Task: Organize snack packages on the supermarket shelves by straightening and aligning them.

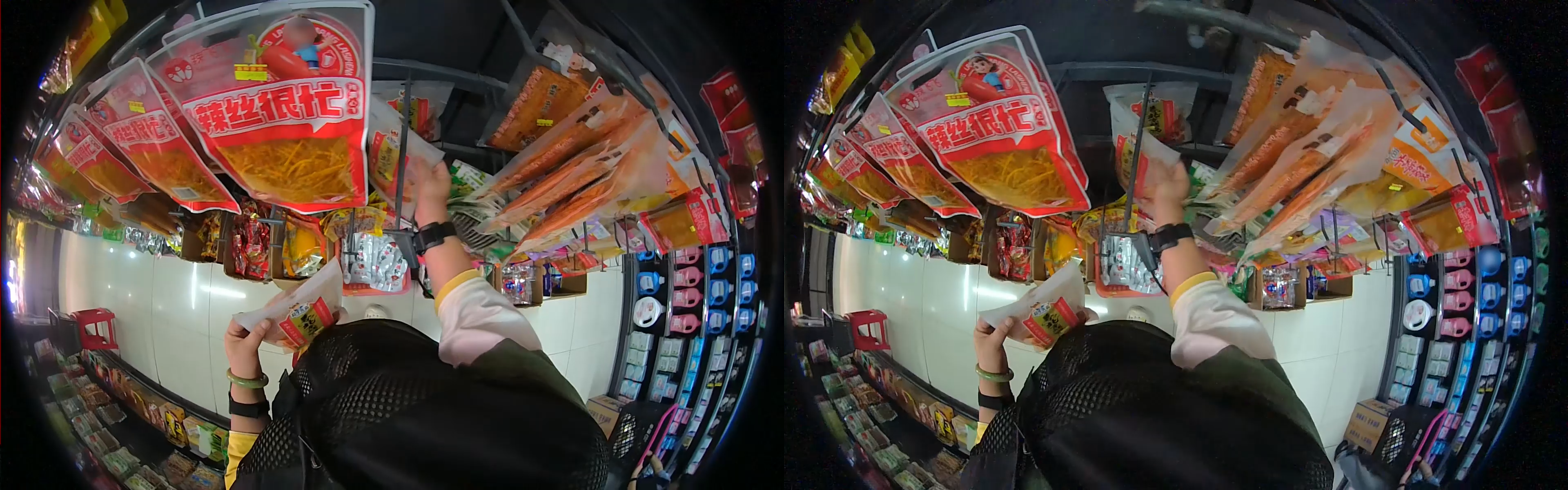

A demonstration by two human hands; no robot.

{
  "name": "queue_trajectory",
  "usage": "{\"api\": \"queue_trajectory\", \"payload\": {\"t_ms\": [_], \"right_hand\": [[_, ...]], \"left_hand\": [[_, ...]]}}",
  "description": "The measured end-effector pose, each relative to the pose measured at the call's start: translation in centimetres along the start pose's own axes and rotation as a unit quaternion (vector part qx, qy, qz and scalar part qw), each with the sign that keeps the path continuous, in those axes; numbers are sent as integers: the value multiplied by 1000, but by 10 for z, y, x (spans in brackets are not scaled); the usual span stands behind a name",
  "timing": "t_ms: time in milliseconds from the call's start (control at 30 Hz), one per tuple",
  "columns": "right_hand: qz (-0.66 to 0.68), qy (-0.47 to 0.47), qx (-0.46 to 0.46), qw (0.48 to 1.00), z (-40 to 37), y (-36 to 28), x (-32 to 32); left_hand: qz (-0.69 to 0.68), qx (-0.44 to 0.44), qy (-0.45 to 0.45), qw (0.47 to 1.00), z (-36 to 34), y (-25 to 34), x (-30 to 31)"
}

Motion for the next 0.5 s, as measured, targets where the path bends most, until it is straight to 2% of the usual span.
{"api": "queue_trajectory", "payload": {"t_ms": [100,133,200,333,400,433,500], "right_hand": [[-9,0,-38,999,-33,-11,-17],[55,-7,-32,998,-42,-15,-26],[18,2,-1,1000,-47,-12,-26],[21,-2,-15,1000,-75,-22,-21],[50,-46,-58,996,-95,-44,-20],[-39,-59,-45,996,-97,-40,-6],[-55,-74,-68,993,-111,-52,6]], "left_hand": [[3,-5,-21,1000,6,-2,-6],[8,-4,-30,1000,8,-2,-8],[18,-1,-45,999,10,0,-13],[29,-2,-94,995,13,7,-27],[38,5,-118,992,16,11,-35],[44,11,-140,989,17,13,-41],[58,16,-177,982,17,21,-52]]}}
Point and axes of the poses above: each hand's wrist, its own z-axis towards the middle knuckle, its own x-axis out of the back of the hand, y = z × x, the point moved 5 cm from there along z, towards the middle knuckle, and after that the axes turned 3 degrees about -z, right-handed, at the moved point
